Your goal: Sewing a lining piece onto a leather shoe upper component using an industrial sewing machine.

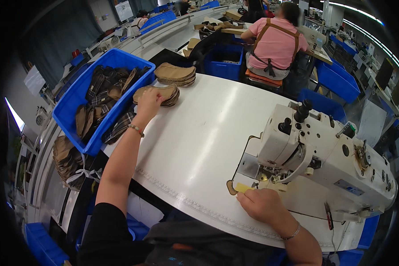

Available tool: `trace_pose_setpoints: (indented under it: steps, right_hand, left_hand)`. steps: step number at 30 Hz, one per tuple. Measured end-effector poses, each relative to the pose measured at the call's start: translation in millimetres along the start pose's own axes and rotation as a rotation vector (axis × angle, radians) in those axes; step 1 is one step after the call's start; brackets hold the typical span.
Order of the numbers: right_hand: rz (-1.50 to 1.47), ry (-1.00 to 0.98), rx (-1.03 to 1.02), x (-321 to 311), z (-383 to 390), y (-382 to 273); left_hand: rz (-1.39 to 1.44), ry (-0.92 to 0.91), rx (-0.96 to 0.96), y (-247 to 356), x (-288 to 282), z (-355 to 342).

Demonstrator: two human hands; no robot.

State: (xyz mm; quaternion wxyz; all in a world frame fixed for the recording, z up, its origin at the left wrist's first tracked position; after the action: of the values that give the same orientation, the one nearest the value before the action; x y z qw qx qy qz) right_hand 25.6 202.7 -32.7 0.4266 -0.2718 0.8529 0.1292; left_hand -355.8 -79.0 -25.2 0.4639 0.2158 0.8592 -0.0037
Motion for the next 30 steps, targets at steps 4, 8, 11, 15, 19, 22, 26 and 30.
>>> trace_pose_setpoints:
  steps: [4, 8, 11, 15, 19, 22, 26, 30]
  right_hand:
    - [-0.049, 0.027, 0.006, 2, 2, -2]
    - [-0.077, 0.014, 0.018, 1, 0, -6]
    - [-0.087, 0.029, 0.008, 4, -1, -9]
    - [-0.076, 0.059, 0.017, -3, -2, -11]
    - [-0.131, 0.107, 0.059, -9, -25, -14]
    - [-0.117, -0.020, 0.035, -3, -25, -17]
    - [-0.064, -0.050, -0.020, 10, -6, -10]
    - [-0.026, -0.054, 0.037, 8, 2, -9]
  left_hand:
    - [0.040, 0.092, -0.050, -1, 4, -5]
    - [-0.051, -0.102, -0.091, -1, 0, -4]
    - [-0.062, -0.005, -0.045, 1, -10, 5]
    - [0.304, -0.245, 0.127, 95, -50, 64]
    - [0.597, -0.554, 0.370, 159, -53, 169]
    - [0.671, -0.556, 0.435, 173, -72, 190]
    - [0.590, -0.418, 0.273, 121, -82, 151]
    - [0.103, 0.038, 0.219, -5, -88, 90]
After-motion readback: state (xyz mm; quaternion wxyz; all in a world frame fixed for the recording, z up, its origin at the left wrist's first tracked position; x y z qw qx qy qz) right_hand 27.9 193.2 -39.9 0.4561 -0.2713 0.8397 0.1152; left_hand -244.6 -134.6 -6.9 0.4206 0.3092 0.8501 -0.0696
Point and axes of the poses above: each hand's wrist, its own z-axis away from the middle knuckle, its own x-axis out of the palm, y = z × x, the point moved 4 cm from there along -z, towards the middle knuckle, and after that the axes turned 10 degrees about y, right-handed, at the moved point
